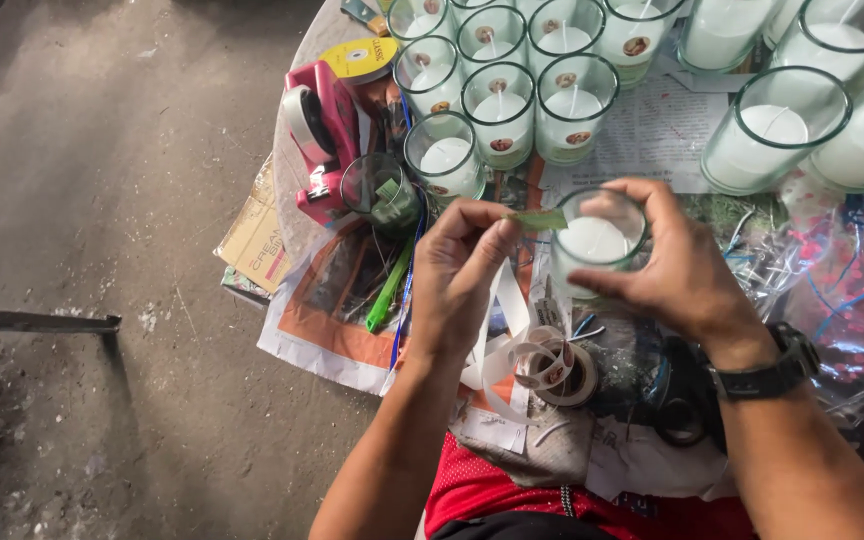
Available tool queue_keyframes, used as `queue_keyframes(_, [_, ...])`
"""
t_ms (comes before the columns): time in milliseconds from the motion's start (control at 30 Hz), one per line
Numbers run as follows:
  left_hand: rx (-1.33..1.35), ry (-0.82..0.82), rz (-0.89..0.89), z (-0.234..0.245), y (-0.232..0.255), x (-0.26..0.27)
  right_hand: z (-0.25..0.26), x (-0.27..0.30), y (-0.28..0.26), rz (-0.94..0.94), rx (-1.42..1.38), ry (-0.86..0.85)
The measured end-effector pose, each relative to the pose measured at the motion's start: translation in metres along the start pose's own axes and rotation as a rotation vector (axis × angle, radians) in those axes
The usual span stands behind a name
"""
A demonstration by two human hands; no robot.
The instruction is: The person is manually applying small adhesive labels to the sides of glass candle jars.
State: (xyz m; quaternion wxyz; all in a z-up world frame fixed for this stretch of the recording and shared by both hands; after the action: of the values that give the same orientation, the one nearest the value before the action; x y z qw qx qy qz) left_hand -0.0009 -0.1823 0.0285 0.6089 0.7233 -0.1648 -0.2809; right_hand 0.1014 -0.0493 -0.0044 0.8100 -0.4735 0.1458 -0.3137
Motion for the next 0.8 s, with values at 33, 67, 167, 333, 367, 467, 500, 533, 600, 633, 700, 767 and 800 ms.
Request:
queue_keyframes(33, [0.001,-0.012,0.004,-0.003,0.002,0.003,-0.001,-0.002,0.007,-0.009,-0.002,0.009])
queue_keyframes(67, [-0.012,-0.040,0.026,-0.007,0.003,0.006,-0.003,-0.005,0.011,0.007,-0.397,-0.009])
queue_keyframes(167, [0.004,-0.092,0.071,-0.020,0.004,0.011,-0.001,-0.001,0.009,-0.006,-1.025,-0.088])
queue_keyframes(333, [0.035,-0.119,0.080,-0.030,0.005,0.008,-0.009,0.004,0.007,-0.339,-1.457,-0.123])
queue_keyframes(367, [0.016,-0.118,0.056,-0.030,0.007,0.005,-0.010,0.003,0.003,-0.276,-1.489,-0.203])
queue_keyframes(467, [-0.016,-0.115,0.026,-0.031,0.010,0.001,-0.018,0.000,0.012,-0.197,-1.465,-0.266])
queue_keyframes(500, [-0.030,-0.113,0.023,-0.031,0.010,0.000,-0.021,-0.002,0.018,-0.184,-1.411,-0.249])
queue_keyframes(533, [-0.032,-0.113,0.022,-0.031,0.010,0.001,-0.020,-0.002,0.015,-0.183,-1.413,-0.251])
queue_keyframes(600, [-0.058,-0.132,0.044,-0.033,0.007,0.003,-0.014,-0.004,0.008,-0.097,-1.313,-0.209])
queue_keyframes(633, [-0.059,-0.131,0.046,-0.034,0.003,0.004,-0.015,-0.003,0.008,-0.099,-1.314,-0.210])
queue_keyframes(700, [-0.039,-0.126,0.072,-0.037,-0.006,0.006,-0.011,-0.001,-0.001,0.079,-1.331,-0.262])
queue_keyframes(767, [-0.048,-0.140,0.055,-0.041,-0.004,0.007,-0.012,-0.001,0.001,0.084,-1.395,-0.272])
queue_keyframes(800, [-0.057,-0.155,0.036,-0.044,-0.002,0.007,-0.012,0.000,0.002,0.090,-1.460,-0.281])
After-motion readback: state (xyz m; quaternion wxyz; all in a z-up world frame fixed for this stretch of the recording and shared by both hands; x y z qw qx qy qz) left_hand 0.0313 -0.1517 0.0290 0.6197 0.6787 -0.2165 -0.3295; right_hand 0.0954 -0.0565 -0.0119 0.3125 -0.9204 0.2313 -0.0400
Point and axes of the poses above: each hand's wrist, its own x-axis away from the middle knuckle, its own z-axis out of the back of the hand, y = z × x, the point moved 7 cm from there along -x, towards the middle knuckle, and after that the axes turned 4 degrees about y, right-handed, at the moved point
